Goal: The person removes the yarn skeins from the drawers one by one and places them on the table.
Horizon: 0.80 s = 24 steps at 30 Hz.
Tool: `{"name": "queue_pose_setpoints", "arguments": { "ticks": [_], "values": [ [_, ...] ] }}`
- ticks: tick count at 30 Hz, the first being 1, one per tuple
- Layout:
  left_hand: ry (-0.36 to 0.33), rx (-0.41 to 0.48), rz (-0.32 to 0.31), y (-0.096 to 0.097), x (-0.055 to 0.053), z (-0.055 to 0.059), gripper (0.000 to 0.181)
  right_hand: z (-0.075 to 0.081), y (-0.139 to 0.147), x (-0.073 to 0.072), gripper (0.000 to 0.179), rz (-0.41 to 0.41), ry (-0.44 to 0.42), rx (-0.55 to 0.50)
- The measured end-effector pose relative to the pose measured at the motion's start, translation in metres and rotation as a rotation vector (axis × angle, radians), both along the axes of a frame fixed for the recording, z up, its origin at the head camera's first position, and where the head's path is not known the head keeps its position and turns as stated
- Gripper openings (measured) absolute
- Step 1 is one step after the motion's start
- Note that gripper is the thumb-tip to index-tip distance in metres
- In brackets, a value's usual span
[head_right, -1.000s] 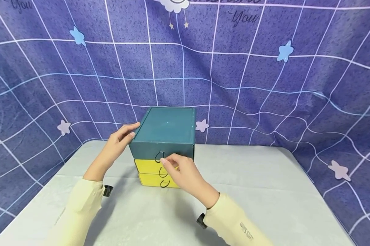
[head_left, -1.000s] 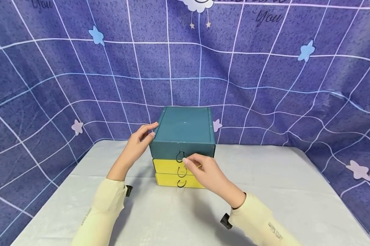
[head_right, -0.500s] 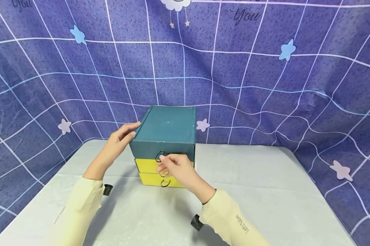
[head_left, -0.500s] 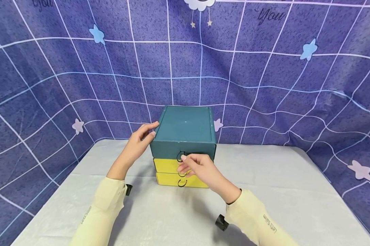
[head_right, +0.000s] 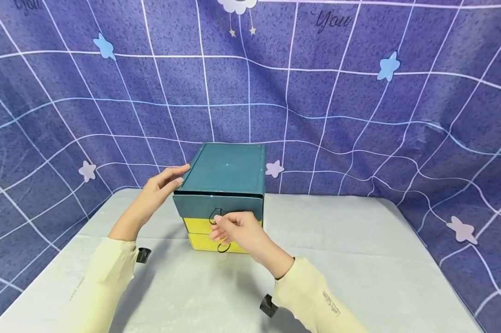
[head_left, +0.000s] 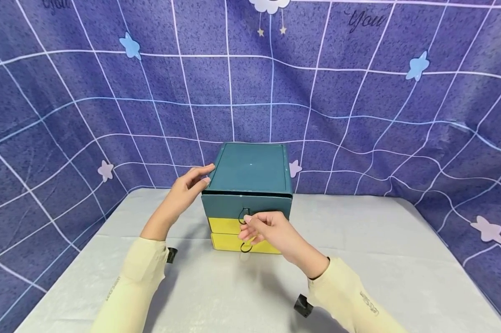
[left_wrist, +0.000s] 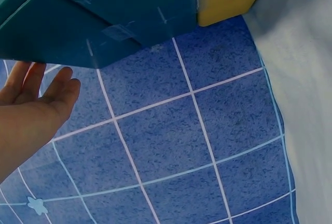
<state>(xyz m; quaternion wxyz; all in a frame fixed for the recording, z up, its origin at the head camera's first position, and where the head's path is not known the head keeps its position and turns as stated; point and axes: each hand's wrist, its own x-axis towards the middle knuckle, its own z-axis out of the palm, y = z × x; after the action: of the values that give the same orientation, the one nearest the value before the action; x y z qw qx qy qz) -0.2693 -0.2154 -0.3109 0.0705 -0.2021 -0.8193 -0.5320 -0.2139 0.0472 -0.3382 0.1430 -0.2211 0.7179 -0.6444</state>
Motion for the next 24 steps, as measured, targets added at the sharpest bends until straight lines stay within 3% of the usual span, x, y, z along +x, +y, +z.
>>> {"name": "queue_pose_setpoints", "arguments": {
  "ticks": [24],
  "values": [
    [-0.026, 0.003, 0.005, 0.000, -0.001, -0.001, 0.046, 0.003, 0.006, 0.045, 0.031, 0.099, -0.010, 0.017]
  ]
}}
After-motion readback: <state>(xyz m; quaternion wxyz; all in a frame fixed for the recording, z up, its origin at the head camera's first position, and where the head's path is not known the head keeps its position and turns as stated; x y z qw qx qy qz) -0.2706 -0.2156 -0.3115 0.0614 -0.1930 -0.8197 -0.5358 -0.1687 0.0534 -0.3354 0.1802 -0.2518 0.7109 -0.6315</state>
